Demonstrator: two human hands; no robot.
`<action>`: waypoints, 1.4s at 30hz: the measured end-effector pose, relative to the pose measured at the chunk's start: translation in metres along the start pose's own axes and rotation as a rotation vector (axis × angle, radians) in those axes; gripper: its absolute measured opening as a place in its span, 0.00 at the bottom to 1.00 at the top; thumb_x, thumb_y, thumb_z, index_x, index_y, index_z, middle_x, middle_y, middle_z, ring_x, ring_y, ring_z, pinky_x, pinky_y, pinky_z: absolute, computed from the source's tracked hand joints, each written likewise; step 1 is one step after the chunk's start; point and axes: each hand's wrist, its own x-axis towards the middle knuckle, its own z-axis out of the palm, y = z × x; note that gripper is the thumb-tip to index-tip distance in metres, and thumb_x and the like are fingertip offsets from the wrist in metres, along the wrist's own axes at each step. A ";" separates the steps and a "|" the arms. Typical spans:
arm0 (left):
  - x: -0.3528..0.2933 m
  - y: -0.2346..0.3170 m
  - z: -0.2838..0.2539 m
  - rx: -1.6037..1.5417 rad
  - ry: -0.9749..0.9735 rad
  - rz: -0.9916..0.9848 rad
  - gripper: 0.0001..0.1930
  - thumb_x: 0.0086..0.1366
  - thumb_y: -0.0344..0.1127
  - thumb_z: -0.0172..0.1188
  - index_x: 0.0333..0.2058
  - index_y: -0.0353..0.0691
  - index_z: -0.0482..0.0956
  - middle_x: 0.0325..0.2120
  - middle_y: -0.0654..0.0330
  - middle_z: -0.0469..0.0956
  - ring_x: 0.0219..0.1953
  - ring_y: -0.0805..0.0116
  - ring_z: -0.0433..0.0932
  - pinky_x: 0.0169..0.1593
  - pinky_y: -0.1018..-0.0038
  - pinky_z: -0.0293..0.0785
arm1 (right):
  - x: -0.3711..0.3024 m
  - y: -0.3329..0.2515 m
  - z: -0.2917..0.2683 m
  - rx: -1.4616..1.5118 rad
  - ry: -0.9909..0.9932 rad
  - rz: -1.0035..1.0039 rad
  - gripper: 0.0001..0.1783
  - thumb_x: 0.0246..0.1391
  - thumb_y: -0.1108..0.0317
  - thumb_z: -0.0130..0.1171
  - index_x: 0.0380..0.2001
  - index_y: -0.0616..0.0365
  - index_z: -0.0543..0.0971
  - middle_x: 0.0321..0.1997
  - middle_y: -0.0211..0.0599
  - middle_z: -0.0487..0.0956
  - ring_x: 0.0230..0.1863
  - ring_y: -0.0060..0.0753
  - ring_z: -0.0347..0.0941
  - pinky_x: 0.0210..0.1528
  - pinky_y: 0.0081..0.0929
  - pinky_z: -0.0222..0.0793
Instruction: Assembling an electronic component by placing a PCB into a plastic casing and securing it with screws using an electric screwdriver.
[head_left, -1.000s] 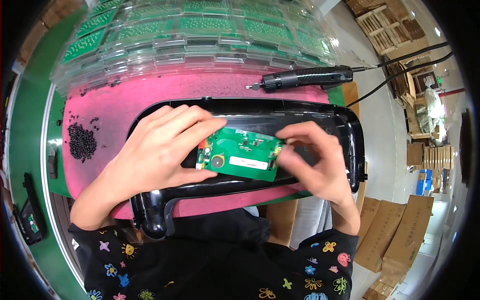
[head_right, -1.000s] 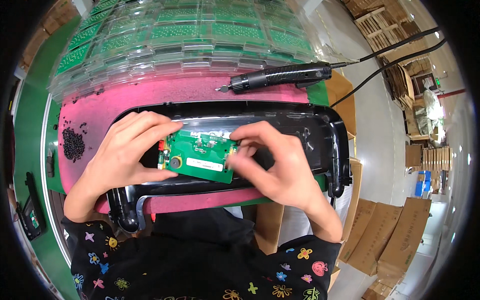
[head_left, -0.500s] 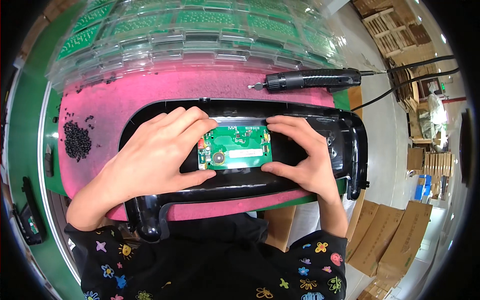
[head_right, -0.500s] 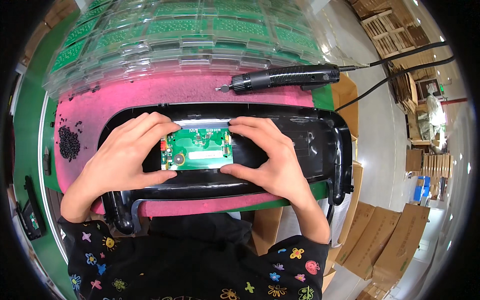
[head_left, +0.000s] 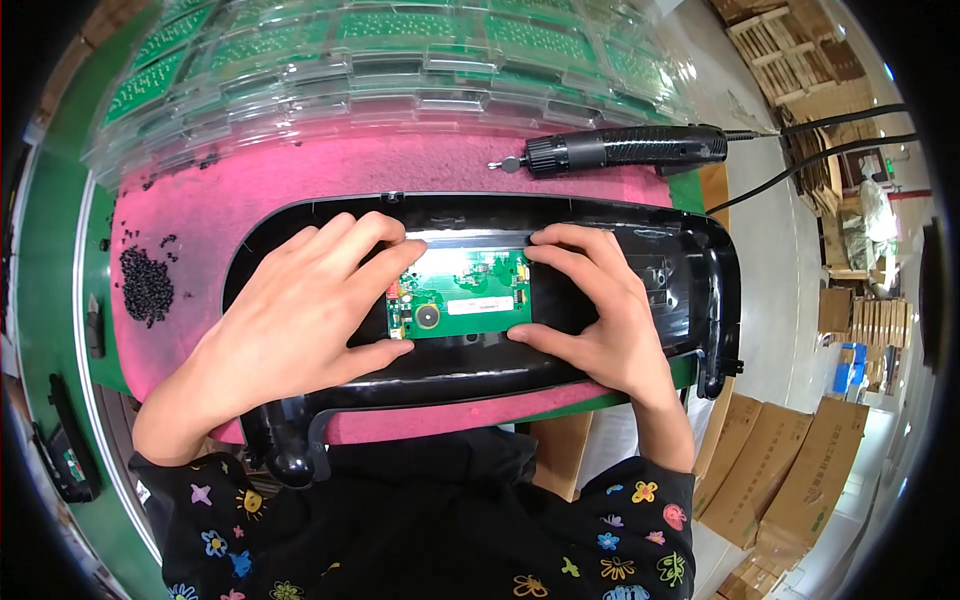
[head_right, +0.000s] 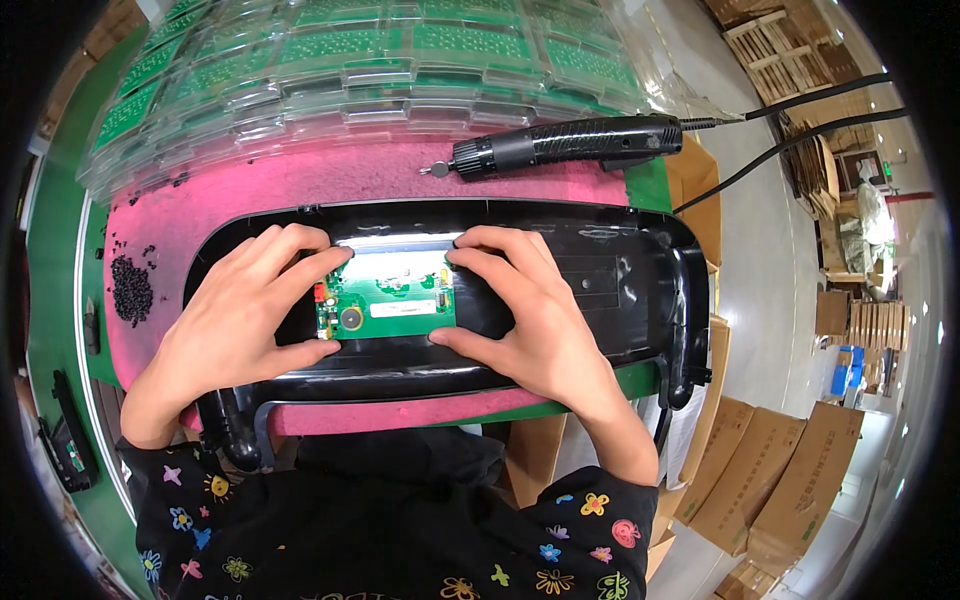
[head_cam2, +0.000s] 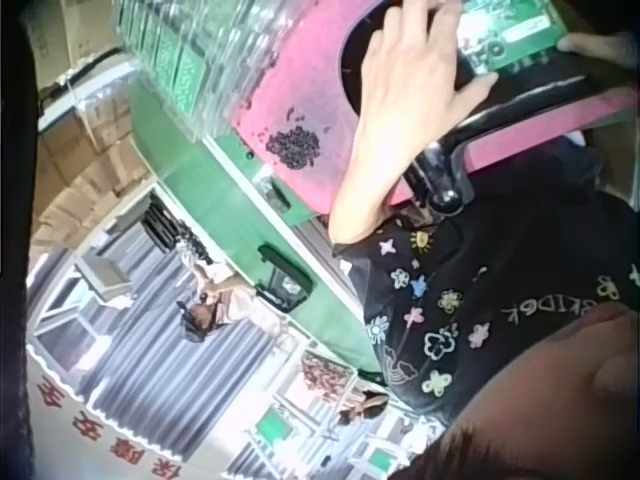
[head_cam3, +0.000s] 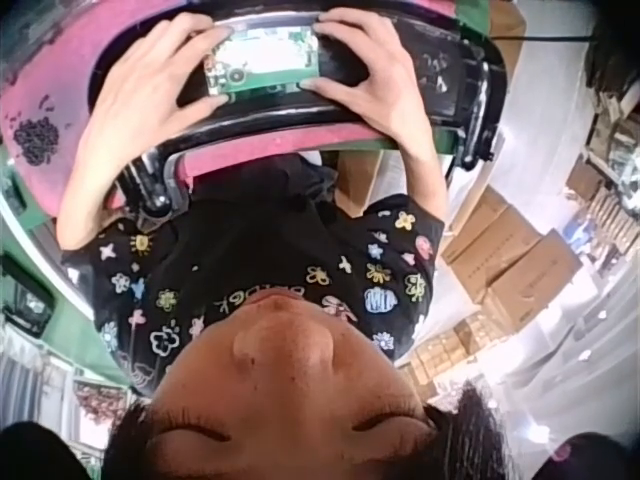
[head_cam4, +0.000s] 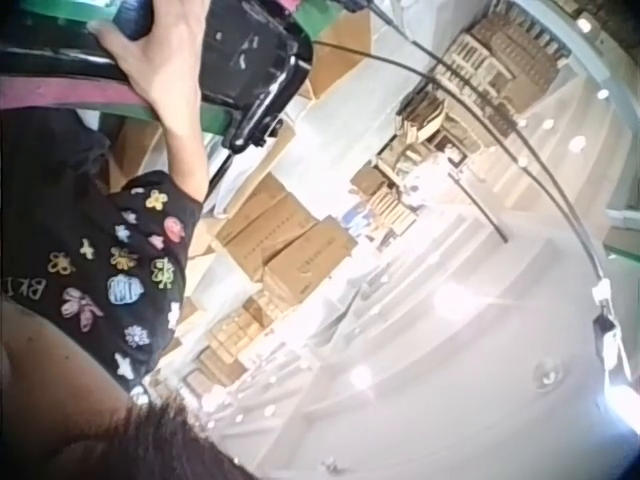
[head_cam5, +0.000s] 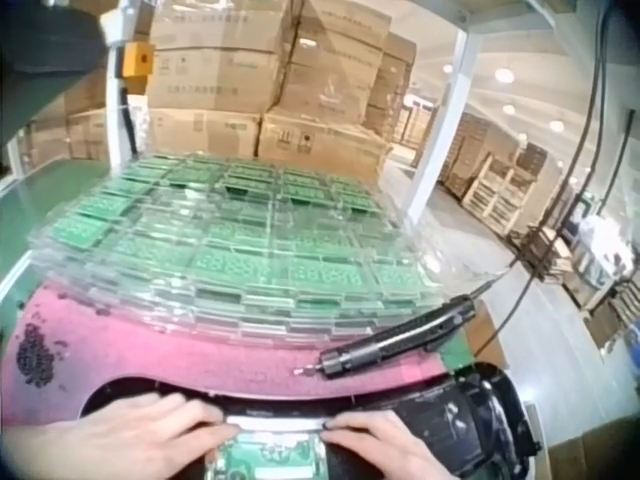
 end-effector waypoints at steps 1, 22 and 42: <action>0.000 0.000 0.000 0.001 -0.002 -0.002 0.36 0.43 0.37 0.73 0.53 0.37 0.70 0.47 0.54 0.70 0.45 0.53 0.72 0.47 0.62 0.70 | 0.000 0.000 0.000 -0.003 -0.003 -0.002 0.32 0.34 0.68 0.76 0.46 0.62 0.77 0.53 0.41 0.72 0.53 0.46 0.68 0.55 0.38 0.66; -0.005 -0.006 0.002 0.006 0.075 0.034 0.36 0.44 0.37 0.73 0.53 0.37 0.70 0.45 0.55 0.69 0.41 0.56 0.71 0.44 0.63 0.70 | 0.002 -0.003 0.006 -0.023 -0.004 0.011 0.34 0.31 0.71 0.76 0.47 0.62 0.76 0.52 0.42 0.73 0.53 0.47 0.68 0.56 0.38 0.66; -0.040 -0.035 -0.066 -0.171 0.517 -0.326 0.10 0.66 0.29 0.55 0.43 0.32 0.76 0.30 0.59 0.75 0.35 0.72 0.73 0.43 0.78 0.69 | 0.031 -0.113 0.015 -0.449 0.644 -0.863 0.11 0.28 0.70 0.57 0.22 0.59 0.72 0.34 0.35 0.75 0.31 0.28 0.71 0.31 0.28 0.68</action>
